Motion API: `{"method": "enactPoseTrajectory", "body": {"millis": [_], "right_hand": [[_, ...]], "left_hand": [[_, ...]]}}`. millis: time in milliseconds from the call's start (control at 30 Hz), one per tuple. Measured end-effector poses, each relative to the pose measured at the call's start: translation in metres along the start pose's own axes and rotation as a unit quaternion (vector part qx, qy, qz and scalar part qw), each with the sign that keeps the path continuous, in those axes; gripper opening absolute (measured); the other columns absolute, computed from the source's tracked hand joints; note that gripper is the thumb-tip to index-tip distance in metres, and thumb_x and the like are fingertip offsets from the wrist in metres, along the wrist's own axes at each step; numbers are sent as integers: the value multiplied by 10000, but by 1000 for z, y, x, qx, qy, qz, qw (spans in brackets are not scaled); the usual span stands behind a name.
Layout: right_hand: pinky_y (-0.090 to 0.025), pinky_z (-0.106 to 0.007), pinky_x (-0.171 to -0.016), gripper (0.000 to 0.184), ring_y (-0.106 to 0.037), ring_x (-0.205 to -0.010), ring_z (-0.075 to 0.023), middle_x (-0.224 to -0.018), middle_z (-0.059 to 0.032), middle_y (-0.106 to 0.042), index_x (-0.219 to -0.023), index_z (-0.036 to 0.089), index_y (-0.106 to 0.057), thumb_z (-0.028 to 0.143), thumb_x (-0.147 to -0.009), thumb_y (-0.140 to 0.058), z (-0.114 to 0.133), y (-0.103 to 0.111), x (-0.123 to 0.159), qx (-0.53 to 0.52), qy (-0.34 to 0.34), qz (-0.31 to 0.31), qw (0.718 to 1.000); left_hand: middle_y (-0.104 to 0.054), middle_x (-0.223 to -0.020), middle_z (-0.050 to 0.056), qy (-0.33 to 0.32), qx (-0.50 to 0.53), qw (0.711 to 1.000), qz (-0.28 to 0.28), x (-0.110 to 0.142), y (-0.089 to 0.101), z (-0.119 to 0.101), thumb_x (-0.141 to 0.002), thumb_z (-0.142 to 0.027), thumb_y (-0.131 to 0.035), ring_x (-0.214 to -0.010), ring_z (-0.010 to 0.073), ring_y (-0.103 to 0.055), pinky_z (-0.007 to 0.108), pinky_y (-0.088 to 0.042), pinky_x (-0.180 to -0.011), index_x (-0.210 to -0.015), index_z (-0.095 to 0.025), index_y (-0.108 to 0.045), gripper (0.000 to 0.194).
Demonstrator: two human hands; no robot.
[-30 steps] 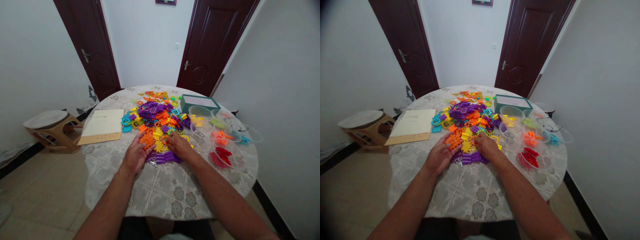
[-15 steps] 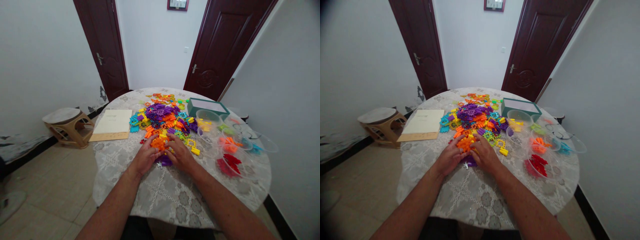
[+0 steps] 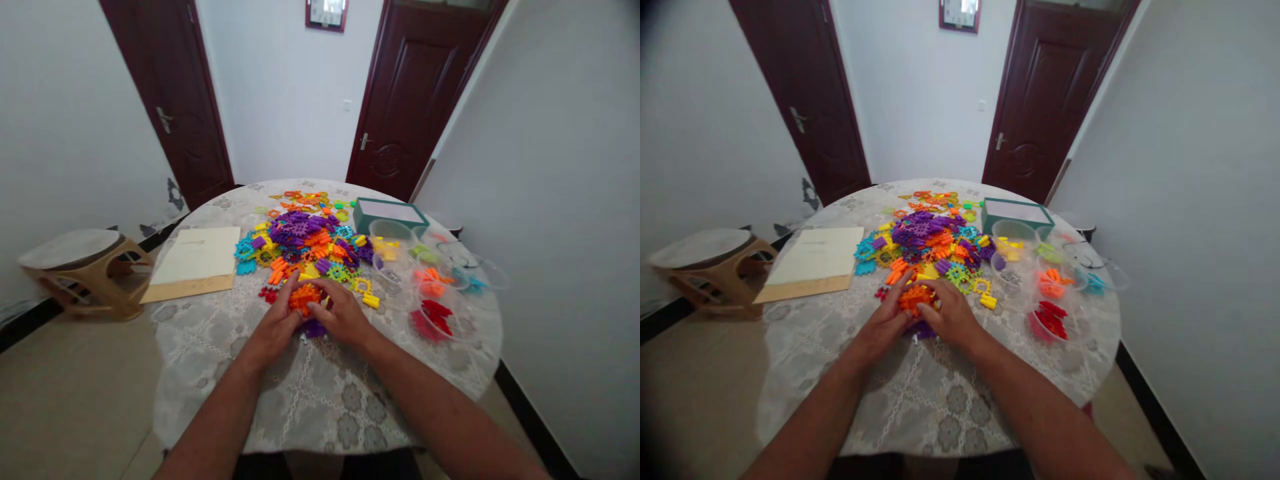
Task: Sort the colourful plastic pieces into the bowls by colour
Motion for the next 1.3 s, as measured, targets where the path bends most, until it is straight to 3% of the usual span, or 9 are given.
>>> {"method": "enactPoseTrajectory", "body": {"millis": [133, 300, 467, 600, 700, 767, 867, 1033, 1300], "right_hand": [[-479, -377, -1081, 399, -648, -1203, -207, -1297, -38, -714, -1301, 272, -645, 177, -915, -684, 12, -1, -5, -2, 27, 25, 999], [-533, -310, -896, 347, -694, -969, -185, -1119, -19, -746, -1229, 257, -674, 192, -888, -681, 25, 28, -9, -5, -40, 3, 999], [-517, -298, -795, 423, -647, -841, -164, -1165, -41, -723, -1359, 262, -626, 272, -937, -601, 20, 121, -1, 39, -77, -102, 991], [-502, -339, -843, 425, -649, -868, -201, -1099, -73, -735, -1307, 206, -674, 282, -898, -584, -25, 217, 15, 181, -155, -211, 948], [-495, -335, -823, 425, -663, -857, -218, -1038, -94, -750, -1262, 172, -713, 272, -867, -589, -74, 267, 24, 284, -261, -190, 903], [-491, -324, -841, 428, -681, -922, -231, -1103, -118, -753, -1267, 169, -714, 253, -866, -592, -103, 285, 27, 337, -331, -150, 868], [-496, -321, -846, 417, -700, -980, -262, -1117, -150, -761, -1233, 154, -731, 227, -833, -637, -133, 294, 27, 367, -393, -107, 837], [-513, -320, -822, 375, -721, -944, -269, -1038, -153, -776, -1154, 134, -752, 246, -799, -709, -150, 285, 14, 350, -408, -95, 838], [-509, -290, -797, 304, -707, -820, -187, -949, -85, -772, -1153, 159, -742, 258, -940, -550, -119, 278, 7, 322, -348, -140, 869]], "left_hand": [[-619, -1461, 61, -21, -38, 999, -14, -2, 6, 1, -709, -70, -821, -1542, 274, -376, 374, -421, -1189, -1358, -340, -652, 722], [-570, -1514, 103, 35, -36, 999, 16, -4, 0, 1, -772, -230, -843, -1349, 319, -599, 423, -578, -1017, -1463, -348, -542, 762], [-689, -1280, 96, -27, -17, 998, -60, -6, 8, -14, -832, -364, -781, -1076, 287, -729, 436, -646, -842, -1404, -288, -563, 617], [-711, -1162, 63, -58, -37, 992, -108, -7, 16, -16, -832, -359, -767, -947, 234, -739, 391, -650, -778, -1324, -248, -615, 526], [-707, -1117, 49, -69, -75, 985, -142, -8, 19, -15, -843, -391, -762, -904, 208, -728, 341, -648, -735, -1280, -234, -633, 482], [-705, -1100, 46, -77, -96, 980, -159, -8, 20, -15, -843, -407, -759, -903, 199, -719, 322, -647, -726, -1261, -227, -638, 471], [-706, -1099, 47, -80, -117, 974, -175, -10, 22, -15, -826, -433, -758, -917, 208, -718, 323, -650, -716, -1251, -222, -643, 489], [-716, -1088, 45, -79, -131, 971, -184, -12, 26, -12, -812, -460, -757, -901, 208, -724, 322, -644, -703, -1243, -220, -647, 506], [-730, -1089, 49, -92, -132, 966, -202, -14, 33, -8, -830, -436, -740, -892, 213, -732, 340, -634, -721, -1246, -216, -656, 478]]}}
Point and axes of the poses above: each hand's wrist, its own x-axis away from the middle knuckle, its own y-axis out of the back of the hand, z = x × y, the point moved 4 cm from there along -x, towards the middle knuckle
